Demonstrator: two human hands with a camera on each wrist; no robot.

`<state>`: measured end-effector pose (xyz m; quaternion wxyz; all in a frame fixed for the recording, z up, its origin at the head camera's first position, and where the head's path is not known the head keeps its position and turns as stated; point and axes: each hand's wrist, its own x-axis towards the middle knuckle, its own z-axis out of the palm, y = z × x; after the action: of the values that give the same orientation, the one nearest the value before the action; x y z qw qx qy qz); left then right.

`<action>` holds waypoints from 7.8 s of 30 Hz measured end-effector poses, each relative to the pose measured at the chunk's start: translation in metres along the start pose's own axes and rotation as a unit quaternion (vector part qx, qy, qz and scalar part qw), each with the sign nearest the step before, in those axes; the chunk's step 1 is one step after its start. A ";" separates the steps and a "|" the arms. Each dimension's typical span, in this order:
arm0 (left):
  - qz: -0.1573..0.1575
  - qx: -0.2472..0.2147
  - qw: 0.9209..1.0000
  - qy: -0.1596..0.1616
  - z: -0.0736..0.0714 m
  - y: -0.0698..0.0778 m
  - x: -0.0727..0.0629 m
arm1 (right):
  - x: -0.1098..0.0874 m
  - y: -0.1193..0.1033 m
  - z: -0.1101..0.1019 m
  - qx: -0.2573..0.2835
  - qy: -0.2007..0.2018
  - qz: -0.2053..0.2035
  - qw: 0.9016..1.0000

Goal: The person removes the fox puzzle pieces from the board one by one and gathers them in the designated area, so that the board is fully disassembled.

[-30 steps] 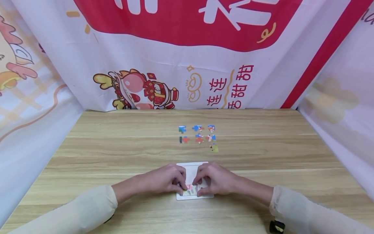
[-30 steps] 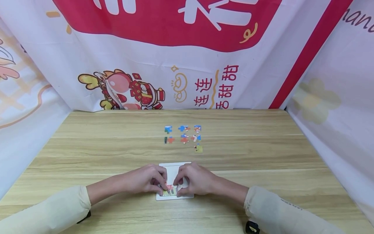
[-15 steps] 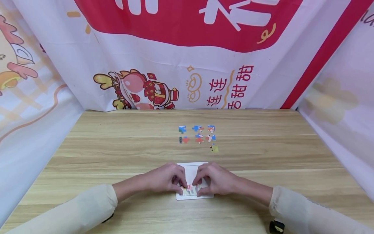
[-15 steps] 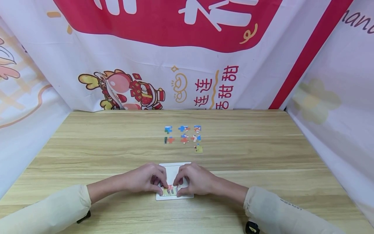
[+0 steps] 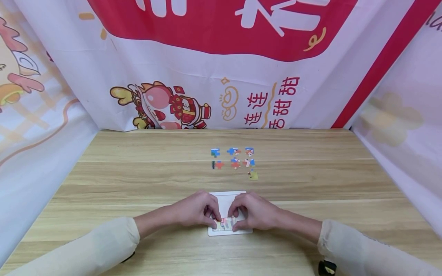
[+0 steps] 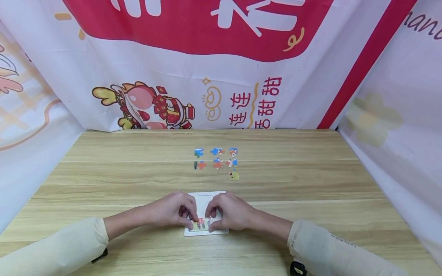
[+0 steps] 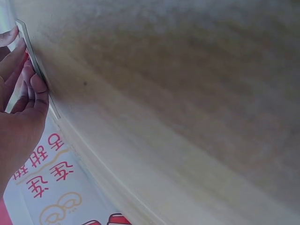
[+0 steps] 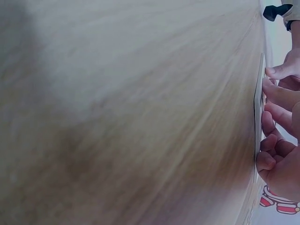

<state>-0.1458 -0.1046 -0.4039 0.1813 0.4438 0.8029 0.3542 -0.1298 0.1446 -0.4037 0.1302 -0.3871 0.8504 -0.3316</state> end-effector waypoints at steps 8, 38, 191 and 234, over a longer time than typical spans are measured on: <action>0.002 0.005 1.000 -0.004 0.000 0.000 0.000 | 0.000 -0.003 0.001 0.002 -0.001 0.021 1.000; -0.004 -0.003 1.000 -0.007 -0.001 0.001 0.001 | 0.002 -0.001 -0.009 0.117 -0.015 0.041 0.992; -0.062 -0.040 0.997 -0.022 -0.007 0.007 0.006 | -0.019 0.008 -0.014 0.003 -0.053 -0.016 0.998; -0.159 -0.159 0.968 0.113 -0.044 -0.023 0.020 | -0.018 0.014 -0.010 0.023 -0.042 -0.023 0.999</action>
<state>-0.1965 -0.1141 -0.3908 0.2115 0.2331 0.8119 0.4917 -0.1303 0.1695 -0.4064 0.1669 -0.4168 0.8272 -0.3378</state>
